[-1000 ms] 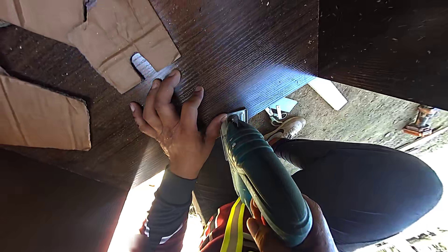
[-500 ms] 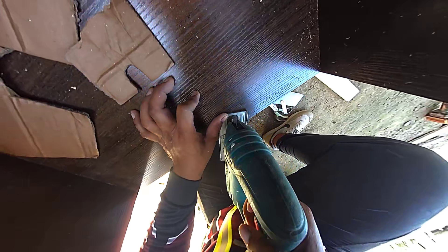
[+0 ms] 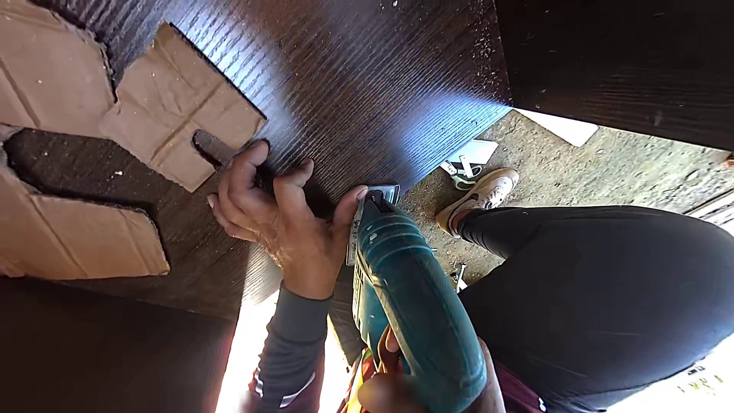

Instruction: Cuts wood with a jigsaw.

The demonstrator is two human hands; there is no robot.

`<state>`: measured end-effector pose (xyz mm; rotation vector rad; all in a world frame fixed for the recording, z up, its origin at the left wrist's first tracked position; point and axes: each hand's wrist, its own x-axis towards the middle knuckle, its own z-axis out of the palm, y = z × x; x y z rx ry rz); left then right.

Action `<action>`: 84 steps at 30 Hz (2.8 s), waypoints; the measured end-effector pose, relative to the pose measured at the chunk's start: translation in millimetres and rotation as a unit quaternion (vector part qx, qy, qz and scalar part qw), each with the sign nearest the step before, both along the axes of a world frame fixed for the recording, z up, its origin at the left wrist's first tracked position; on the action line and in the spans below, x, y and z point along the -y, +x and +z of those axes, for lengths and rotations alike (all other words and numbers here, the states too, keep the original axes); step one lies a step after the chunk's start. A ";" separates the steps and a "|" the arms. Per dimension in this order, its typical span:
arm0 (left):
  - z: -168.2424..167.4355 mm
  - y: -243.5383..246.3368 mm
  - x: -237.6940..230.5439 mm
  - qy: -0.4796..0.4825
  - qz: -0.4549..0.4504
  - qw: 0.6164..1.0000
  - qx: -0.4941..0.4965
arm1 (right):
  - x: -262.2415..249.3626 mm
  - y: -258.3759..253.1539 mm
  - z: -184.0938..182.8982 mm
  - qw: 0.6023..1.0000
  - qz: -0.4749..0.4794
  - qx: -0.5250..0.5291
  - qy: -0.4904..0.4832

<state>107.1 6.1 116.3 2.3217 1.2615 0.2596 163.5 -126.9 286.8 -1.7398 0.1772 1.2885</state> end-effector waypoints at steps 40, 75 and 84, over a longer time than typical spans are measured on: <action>4.9 -15.9 0.4 -0.079 -0.095 0.992 0.004 | 28.2 70.1 1.5 0.906 0.416 0.060 -0.057; 1.3 -12.3 3.4 -0.053 -0.113 0.991 -0.046 | 46.7 81.5 0.7 0.921 0.357 0.150 -0.051; 1.3 -10.9 3.2 -0.055 -0.108 0.992 -0.045 | 42.8 81.6 1.9 0.919 0.358 0.152 -0.060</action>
